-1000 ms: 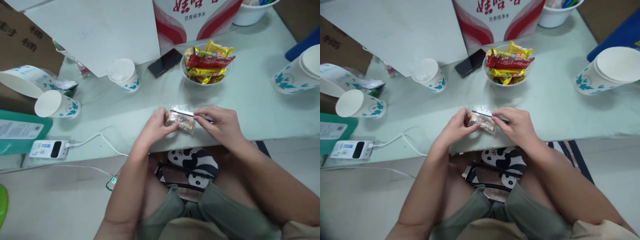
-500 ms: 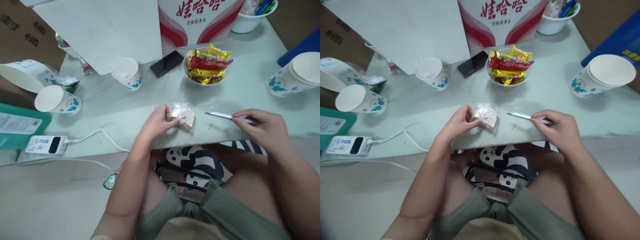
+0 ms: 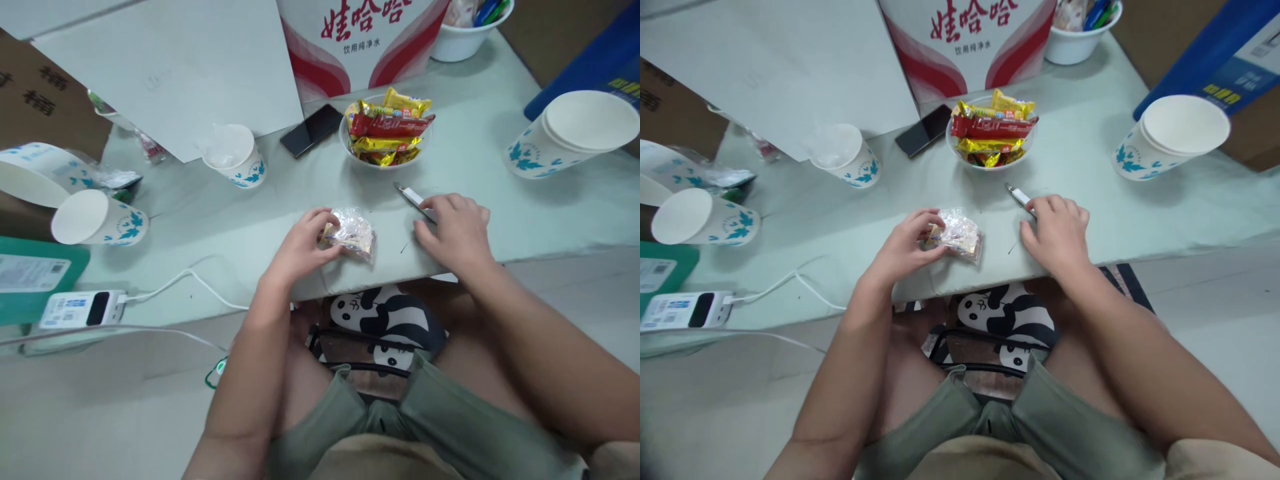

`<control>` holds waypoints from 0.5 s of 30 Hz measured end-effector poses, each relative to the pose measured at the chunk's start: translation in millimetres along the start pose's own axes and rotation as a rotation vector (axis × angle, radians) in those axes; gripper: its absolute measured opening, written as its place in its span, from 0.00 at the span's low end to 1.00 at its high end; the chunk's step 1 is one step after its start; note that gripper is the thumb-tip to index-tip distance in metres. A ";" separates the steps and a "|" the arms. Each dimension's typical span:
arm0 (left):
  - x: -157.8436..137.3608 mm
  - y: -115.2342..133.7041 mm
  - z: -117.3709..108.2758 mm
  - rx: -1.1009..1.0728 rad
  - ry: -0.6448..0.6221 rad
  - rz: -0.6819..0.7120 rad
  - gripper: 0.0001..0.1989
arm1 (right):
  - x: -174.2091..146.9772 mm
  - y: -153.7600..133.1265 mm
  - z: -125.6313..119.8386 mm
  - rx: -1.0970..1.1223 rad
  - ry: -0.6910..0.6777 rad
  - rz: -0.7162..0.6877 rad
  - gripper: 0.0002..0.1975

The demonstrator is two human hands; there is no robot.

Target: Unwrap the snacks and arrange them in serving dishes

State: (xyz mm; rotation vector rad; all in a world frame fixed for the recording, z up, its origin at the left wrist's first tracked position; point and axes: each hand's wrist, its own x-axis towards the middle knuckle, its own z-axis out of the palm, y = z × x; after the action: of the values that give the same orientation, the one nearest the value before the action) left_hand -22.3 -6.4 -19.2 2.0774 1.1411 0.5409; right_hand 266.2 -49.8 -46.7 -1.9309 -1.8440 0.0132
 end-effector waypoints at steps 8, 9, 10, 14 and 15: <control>-2.4 3.9 3.1 -0.060 -0.009 0.051 0.04 | 1.5 -60.1 17.8 0.485 -0.230 -0.422 0.21; -2.1 3.6 3.6 -0.063 -0.004 0.050 0.05 | 1.2 -63.2 20.3 0.490 -0.252 -0.434 0.20; -1.9 3.3 4.2 -0.068 0.011 0.046 0.06 | 1.0 -64.9 22.3 0.485 -0.261 -0.434 0.18; -0.8 3.2 6.0 -0.104 0.090 0.040 0.08 | 3.2 -63.0 22.3 0.481 -0.212 -0.408 0.12; -0.6 3.5 6.0 -0.109 0.110 0.029 0.08 | 4.1 -61.4 20.4 0.484 -0.193 -0.403 0.11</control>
State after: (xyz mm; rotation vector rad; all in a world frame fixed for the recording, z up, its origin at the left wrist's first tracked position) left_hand -16.8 -10.5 -20.6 1.9942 1.1192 0.7232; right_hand 202.2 -40.0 -43.0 -1.2496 -2.0853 0.4836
